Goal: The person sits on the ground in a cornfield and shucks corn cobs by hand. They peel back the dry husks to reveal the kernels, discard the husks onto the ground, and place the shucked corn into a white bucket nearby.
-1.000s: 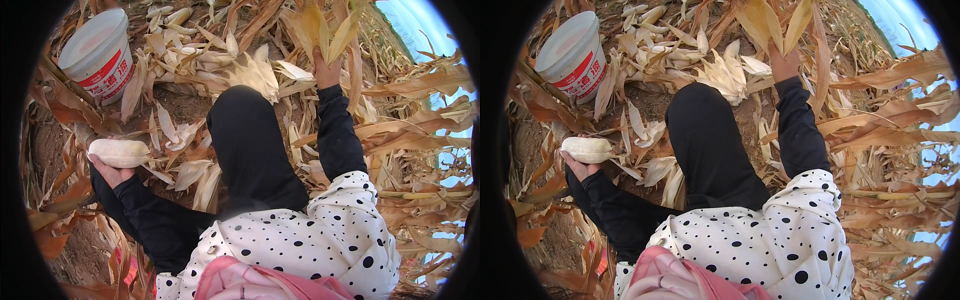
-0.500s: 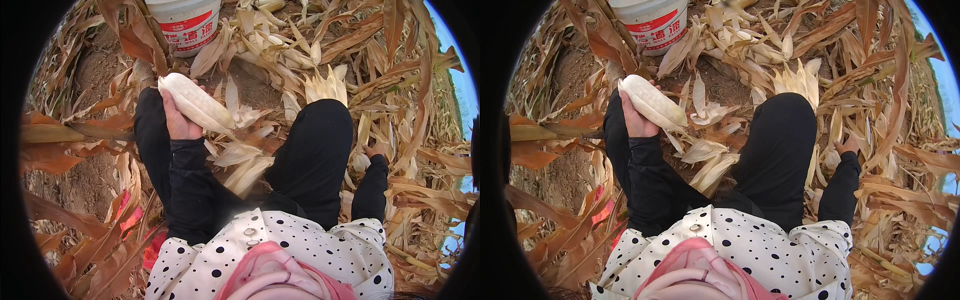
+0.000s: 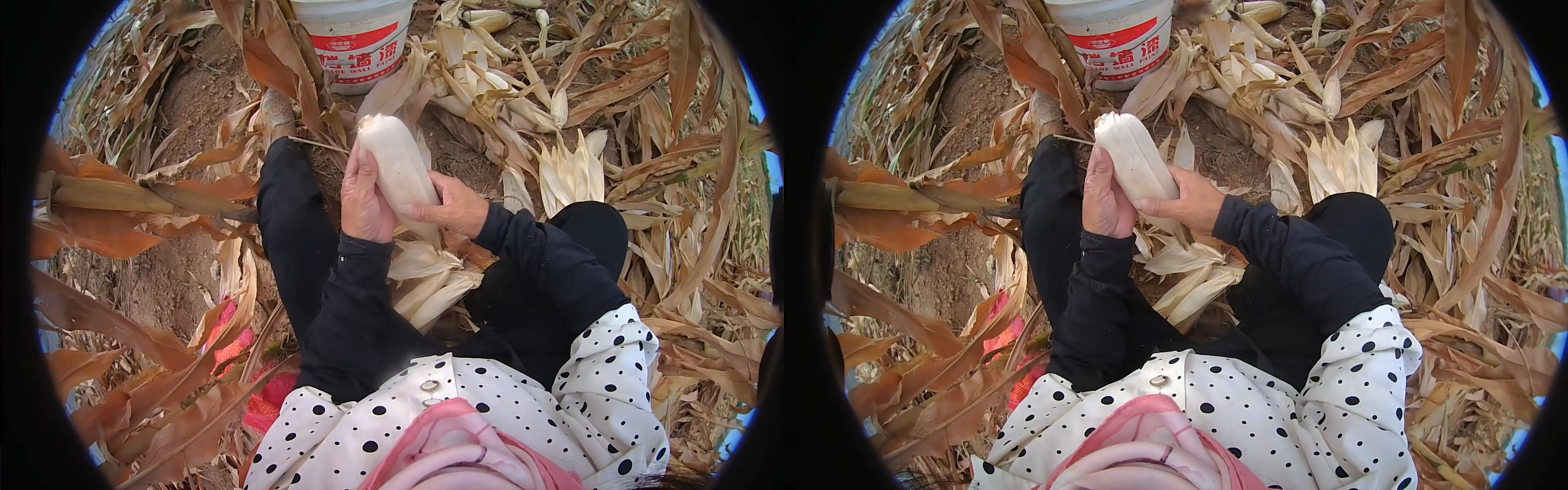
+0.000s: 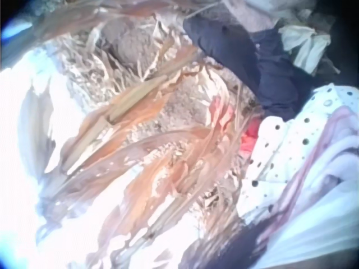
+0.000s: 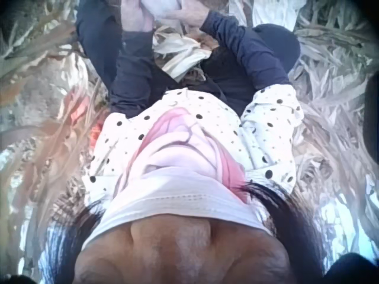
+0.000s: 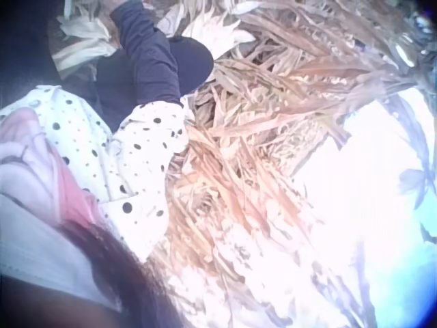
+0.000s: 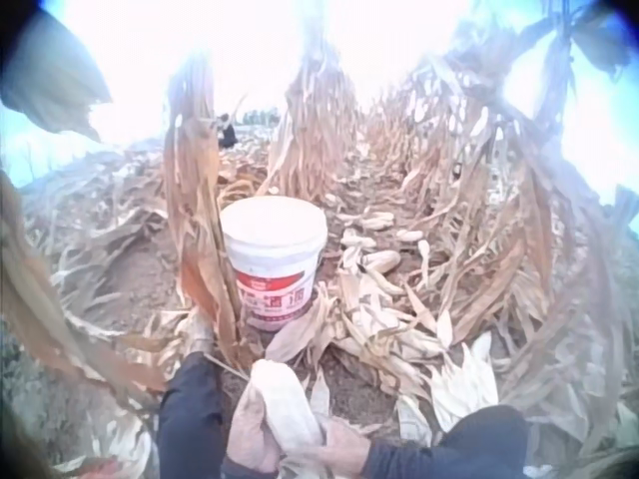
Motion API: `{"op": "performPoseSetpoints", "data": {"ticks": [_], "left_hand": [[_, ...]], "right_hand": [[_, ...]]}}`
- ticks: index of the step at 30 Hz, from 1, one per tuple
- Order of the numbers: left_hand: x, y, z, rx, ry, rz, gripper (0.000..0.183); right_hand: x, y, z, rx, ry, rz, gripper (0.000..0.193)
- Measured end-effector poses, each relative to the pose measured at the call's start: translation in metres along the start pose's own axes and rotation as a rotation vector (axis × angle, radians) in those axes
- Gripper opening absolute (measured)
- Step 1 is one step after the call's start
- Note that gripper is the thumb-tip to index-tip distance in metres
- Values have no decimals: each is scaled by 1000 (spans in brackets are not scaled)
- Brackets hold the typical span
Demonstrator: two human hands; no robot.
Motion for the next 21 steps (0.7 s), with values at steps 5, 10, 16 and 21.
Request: {"op": "performPoseSetpoints", "data": {"ticks": [5, 10, 16, 21], "left_hand": [[-29, 8, -5, -63, -108, 93, 28], [-27, 20, -9, -211, -156, 199, 35], [8, 9, -6, -82, 46, 726, 34], [13, 4, -6, -65, 26, 848, 41]], "right_hand": [[16, -8, 3, -35, -19, 245, 63], [-5, -12, -7, -10, -220, -13, 67], [-4, 20, -20, 94, -343, -556, 74], [-1, 21, -22, 72, -352, -617, 76]]}}
Point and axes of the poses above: each hand's wrist, its own z-axis towards the middle knuckle, its own x-axis out of the palm, y = z × x, the point moved 9 cm from there along z, towards the middle knuckle, and after that the axes turned 15 degrees about y, right-handed, at the moved point
